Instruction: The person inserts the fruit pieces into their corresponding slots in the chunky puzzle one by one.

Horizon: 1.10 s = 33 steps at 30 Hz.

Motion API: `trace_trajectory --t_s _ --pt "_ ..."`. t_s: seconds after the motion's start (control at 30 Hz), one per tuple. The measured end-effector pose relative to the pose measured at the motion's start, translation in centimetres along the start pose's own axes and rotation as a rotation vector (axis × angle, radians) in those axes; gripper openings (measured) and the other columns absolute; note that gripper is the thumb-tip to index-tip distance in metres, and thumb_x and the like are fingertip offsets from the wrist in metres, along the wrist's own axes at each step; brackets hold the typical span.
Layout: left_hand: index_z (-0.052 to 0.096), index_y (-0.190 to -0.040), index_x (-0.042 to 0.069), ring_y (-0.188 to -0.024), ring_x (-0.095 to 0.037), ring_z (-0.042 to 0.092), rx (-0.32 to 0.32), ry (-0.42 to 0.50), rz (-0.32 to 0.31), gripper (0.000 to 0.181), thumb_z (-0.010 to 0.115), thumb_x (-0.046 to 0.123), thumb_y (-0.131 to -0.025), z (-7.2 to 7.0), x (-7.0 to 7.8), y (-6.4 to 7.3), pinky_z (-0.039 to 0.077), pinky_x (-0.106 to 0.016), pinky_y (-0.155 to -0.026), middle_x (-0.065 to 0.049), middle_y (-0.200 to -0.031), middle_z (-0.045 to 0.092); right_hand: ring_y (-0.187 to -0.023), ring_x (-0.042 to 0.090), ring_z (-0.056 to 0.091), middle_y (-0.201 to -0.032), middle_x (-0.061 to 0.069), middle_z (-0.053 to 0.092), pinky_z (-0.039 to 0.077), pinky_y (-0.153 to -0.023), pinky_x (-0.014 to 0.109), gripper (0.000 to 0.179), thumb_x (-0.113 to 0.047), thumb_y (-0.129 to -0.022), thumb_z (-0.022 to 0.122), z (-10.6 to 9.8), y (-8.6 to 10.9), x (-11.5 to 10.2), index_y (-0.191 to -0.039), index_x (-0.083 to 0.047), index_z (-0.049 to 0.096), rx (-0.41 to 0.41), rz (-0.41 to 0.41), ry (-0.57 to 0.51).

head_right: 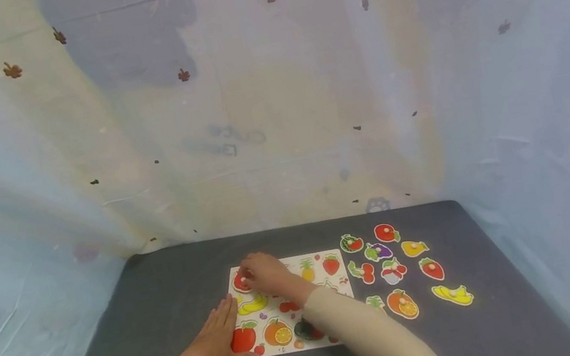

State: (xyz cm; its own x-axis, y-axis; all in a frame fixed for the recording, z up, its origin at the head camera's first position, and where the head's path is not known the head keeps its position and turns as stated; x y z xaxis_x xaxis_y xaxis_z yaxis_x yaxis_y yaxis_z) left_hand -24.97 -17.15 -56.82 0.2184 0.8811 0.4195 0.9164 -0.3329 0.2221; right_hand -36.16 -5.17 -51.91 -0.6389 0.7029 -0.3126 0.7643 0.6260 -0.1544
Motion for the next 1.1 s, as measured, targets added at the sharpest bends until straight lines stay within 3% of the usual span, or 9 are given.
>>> trace_trajectory --t_s 0.47,0.77,1.1 --pt "0.018 -0.168 -0.007 -0.164 -0.045 0.011 0.003 -0.016 0.019 0.150 0.078 0.088 -0.068 -0.3 0.2 0.2 0.010 -0.060 -0.133 -0.025 -0.178 0.009 -0.099 0.015 0.065 -0.107 -0.003 0.070 0.058 -0.093 0.030 0.016 -0.031 -0.102 0.077 0.2 -0.5 -0.3 -0.112 -0.019 0.076 0.007 0.048 0.050" --pt "0.020 -0.166 -0.009 -0.163 -0.047 0.014 -0.023 -0.013 0.001 0.142 0.087 0.074 -0.073 -1.4 1.7 1.0 0.014 -0.062 -0.132 -0.028 -0.176 0.012 -0.103 0.015 0.064 -0.113 -0.004 0.072 0.057 -0.097 0.030 0.020 -0.034 -0.102 0.077 0.8 -0.6 -0.1 -0.116 -0.020 0.077 -0.010 0.057 0.076" --pt "0.019 -0.167 -0.008 -0.163 -0.046 0.012 0.011 0.005 0.009 0.149 0.081 0.085 -0.068 -0.1 0.1 0.0 0.011 -0.063 -0.132 -0.026 -0.177 0.011 -0.102 0.015 0.064 -0.113 -0.003 0.072 0.058 -0.097 0.030 0.018 -0.031 -0.101 0.078 0.2 -0.4 -0.5 -0.113 -0.018 0.077 -0.005 0.068 0.051"
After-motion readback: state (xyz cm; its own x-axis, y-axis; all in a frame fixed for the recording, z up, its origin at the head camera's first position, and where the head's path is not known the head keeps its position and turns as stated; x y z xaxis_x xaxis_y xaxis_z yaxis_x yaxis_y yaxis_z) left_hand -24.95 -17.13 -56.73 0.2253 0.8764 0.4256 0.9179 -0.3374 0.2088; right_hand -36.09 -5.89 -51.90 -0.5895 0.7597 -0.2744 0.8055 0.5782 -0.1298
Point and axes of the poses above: each hand's wrist, its own y-axis away from the middle knuckle, its own z-axis out of the palm, x = y × z, the point moved 7 cm from there along -y, towards the middle knuckle
